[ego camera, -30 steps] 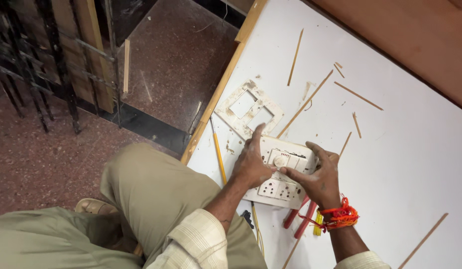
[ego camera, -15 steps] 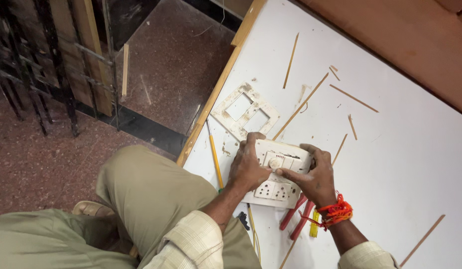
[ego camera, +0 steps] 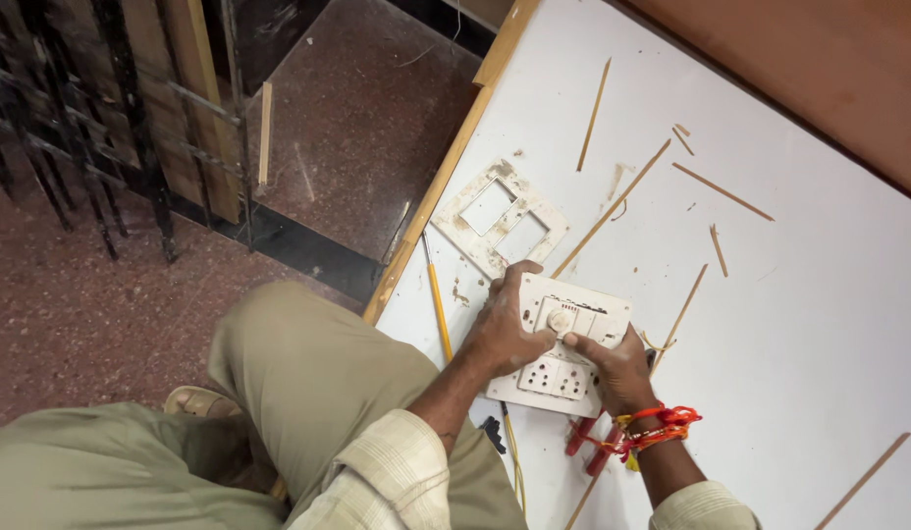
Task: The person wires a socket and switch panel by hand using a screwdriver and wire cutters. The person attaches wires to the components, cuts excess wire, and fits the components into a white plastic frame on a table.
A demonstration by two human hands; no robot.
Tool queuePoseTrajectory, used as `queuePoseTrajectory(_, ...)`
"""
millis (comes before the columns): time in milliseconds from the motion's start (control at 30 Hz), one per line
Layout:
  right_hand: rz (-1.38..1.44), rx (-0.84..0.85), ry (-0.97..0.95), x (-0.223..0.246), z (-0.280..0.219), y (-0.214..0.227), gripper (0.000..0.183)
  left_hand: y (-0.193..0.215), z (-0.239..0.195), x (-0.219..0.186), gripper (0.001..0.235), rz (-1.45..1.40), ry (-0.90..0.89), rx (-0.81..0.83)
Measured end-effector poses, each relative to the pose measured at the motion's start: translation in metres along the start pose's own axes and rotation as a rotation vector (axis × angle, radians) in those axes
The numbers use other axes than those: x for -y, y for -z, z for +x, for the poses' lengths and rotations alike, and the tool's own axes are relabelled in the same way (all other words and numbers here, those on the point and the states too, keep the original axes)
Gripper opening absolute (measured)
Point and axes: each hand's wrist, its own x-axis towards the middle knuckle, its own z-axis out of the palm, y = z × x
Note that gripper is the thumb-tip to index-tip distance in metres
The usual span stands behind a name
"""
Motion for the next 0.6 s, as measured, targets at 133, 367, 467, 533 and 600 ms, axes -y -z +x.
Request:
queuePoseTrajectory(133, -0.107, -0.082, 0.038, -0.003, -0.003, -0.003, 0.053, -0.004, 0.003, 0.008, 0.094, 0.009, -0.037, 0.0)
queuePoseTrajectory(367, -0.227, -0.124, 0.069, 0.003, -0.002, -0.008, 0.062, -0.011, 0.009, 0.014, 0.094, 0.006, -0.081, -0.071)
queuePoseTrajectory(467, -0.214, -0.13, 0.049, 0.004, -0.001, -0.006, 0.064, -0.009, 0.012, 0.013, 0.095, -0.007, -0.046, -0.032)
queuePoseTrajectory(533, -0.193, -0.136, 0.018, 0.003, 0.0, -0.001, 0.064, -0.007, 0.014, 0.011, 0.095, -0.023, 0.003, 0.018)
queuePoseTrajectory(600, -0.129, -0.099, -0.042, 0.003, 0.002, 0.009, 0.063, -0.008, 0.013, 0.011, 0.096, -0.029, -0.015, 0.063)
